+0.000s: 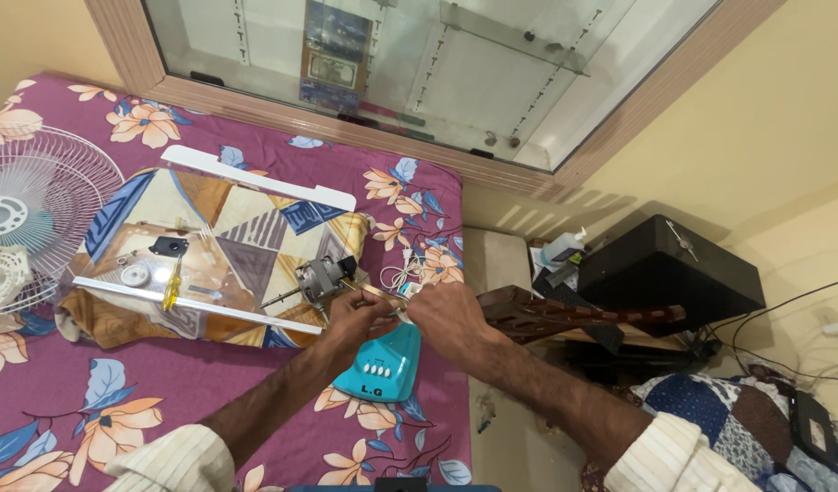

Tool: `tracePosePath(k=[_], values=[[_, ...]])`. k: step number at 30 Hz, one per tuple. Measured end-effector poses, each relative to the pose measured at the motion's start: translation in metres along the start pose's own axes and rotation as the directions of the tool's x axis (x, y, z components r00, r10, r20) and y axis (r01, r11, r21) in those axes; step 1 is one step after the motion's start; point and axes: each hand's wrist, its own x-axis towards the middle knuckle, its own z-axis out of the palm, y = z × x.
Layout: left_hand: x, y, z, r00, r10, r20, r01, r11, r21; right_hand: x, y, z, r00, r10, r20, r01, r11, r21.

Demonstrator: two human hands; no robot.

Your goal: The person works on a disassembled electric fan motor and base on a table. They connect wires to the motor, use a screwdriver to tighten connections, and handle small components and tools throughout the clip.

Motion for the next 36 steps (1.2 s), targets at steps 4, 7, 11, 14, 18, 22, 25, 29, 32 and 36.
tracePosePath(k=[4, 7, 11, 14, 18, 22, 25, 29, 32, 36], values=[[-0.001, -0.002, -0.001, 0.999, 0.026, 0.018, -0.026, 1.000, -0.007, 0.007, -0.006, -0.005, 0.971, 0.185, 0.151, -0.189, 0.982, 0.013], [-0.001, -0.004, -0.003, 1.000, 0.023, 0.000, -0.023, 1.000, 0.002, 0.007, -0.005, -0.005, 0.954, 0.293, 0.068, -0.301, 0.934, 0.194], [0.000, -0.002, -0.001, 1.000, 0.025, 0.004, -0.025, 0.999, 0.024, 0.003, -0.007, 0.001, 0.933, 0.347, 0.092, -0.358, 0.915, 0.186], [-0.003, 0.001, -0.002, 0.999, 0.013, 0.035, -0.013, 1.000, -0.010, -0.008, -0.002, 0.004, 0.907, 0.413, 0.079, -0.419, 0.871, 0.256], [-0.004, 0.009, -0.008, 0.996, -0.083, -0.021, 0.082, 0.996, -0.034, -0.023, 0.005, 0.005, 0.882, 0.450, 0.139, -0.469, 0.812, 0.347], [0.000, 0.008, -0.014, 0.998, -0.054, -0.027, 0.053, 0.998, -0.038, -0.039, 0.011, 0.012, 0.847, 0.502, 0.172, -0.526, 0.750, 0.400], [-0.001, 0.001, -0.021, 0.998, -0.043, 0.037, 0.046, 0.995, -0.088, -0.044, 0.013, 0.020, 0.842, 0.512, 0.167, -0.528, 0.723, 0.445], [-0.001, -0.001, -0.027, 0.995, -0.044, 0.090, 0.052, 0.995, -0.088, -0.044, 0.013, 0.029, 0.855, 0.506, 0.117, -0.477, 0.676, 0.562], [0.000, 0.002, -0.026, 0.998, -0.027, 0.059, 0.029, 0.999, -0.036, -0.042, 0.011, 0.032, 0.857, 0.503, 0.111, -0.462, 0.656, 0.597], [0.000, 0.006, -0.025, 0.997, -0.075, -0.017, 0.076, 0.996, 0.054, -0.037, 0.009, 0.033, 0.866, 0.492, 0.085, -0.436, 0.663, 0.608]])
